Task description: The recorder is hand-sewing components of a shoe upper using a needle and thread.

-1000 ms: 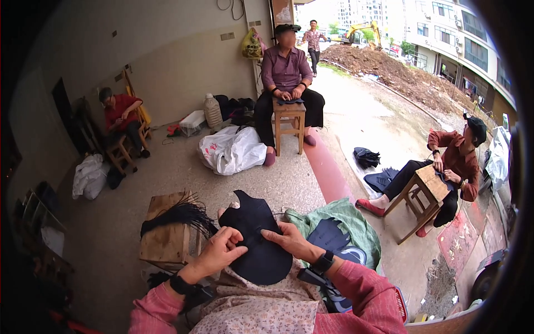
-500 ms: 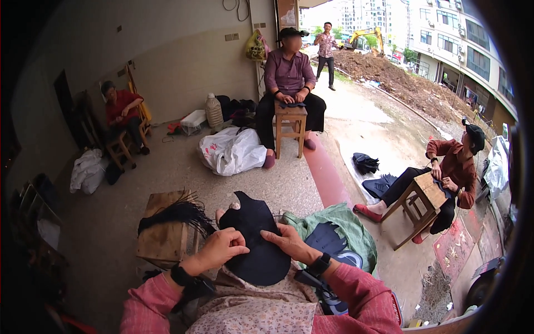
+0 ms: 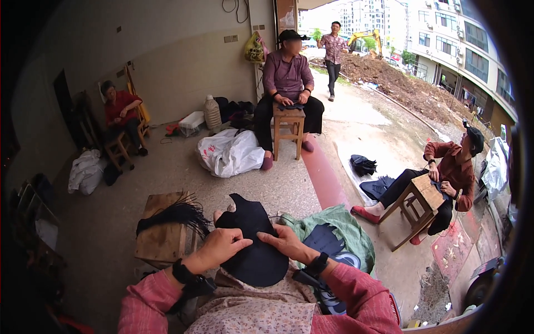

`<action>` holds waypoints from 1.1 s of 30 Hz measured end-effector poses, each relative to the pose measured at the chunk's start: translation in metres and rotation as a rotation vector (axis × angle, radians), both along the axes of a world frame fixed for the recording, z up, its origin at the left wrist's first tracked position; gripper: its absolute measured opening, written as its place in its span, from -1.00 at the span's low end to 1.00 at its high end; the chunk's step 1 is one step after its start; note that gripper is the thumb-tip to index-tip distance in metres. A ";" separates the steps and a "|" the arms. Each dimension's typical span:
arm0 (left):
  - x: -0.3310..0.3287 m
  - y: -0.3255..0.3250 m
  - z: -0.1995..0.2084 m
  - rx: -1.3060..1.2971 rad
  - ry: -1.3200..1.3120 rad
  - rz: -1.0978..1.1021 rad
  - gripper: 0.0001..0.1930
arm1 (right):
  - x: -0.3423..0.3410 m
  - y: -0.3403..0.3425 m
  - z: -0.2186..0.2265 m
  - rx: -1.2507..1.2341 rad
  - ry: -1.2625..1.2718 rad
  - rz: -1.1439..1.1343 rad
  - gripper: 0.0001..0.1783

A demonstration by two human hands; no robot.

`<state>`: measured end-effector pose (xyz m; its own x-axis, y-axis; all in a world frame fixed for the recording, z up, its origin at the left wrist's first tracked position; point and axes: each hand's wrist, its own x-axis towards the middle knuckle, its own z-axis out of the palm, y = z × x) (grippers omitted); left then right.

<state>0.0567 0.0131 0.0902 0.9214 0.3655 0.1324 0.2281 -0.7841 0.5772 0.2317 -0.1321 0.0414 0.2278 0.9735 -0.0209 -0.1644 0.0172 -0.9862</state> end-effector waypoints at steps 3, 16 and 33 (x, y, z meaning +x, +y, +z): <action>0.007 0.011 -0.005 -0.080 -0.062 0.008 -0.64 | 0.001 0.001 -0.003 0.017 -0.057 0.006 -0.67; 0.006 0.024 -0.011 -0.668 0.038 -0.064 -0.82 | 0.000 -0.001 -0.014 0.040 0.021 -0.006 -0.70; 0.012 -0.003 0.011 0.082 0.021 0.023 -0.73 | 0.007 -0.007 -0.022 -0.060 -0.014 -0.053 -0.64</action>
<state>0.0682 0.0100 0.1015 0.9157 0.3753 0.1435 0.2578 -0.8228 0.5065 0.2388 -0.1392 0.0194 0.2801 0.9571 -0.0749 -0.1513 -0.0331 -0.9879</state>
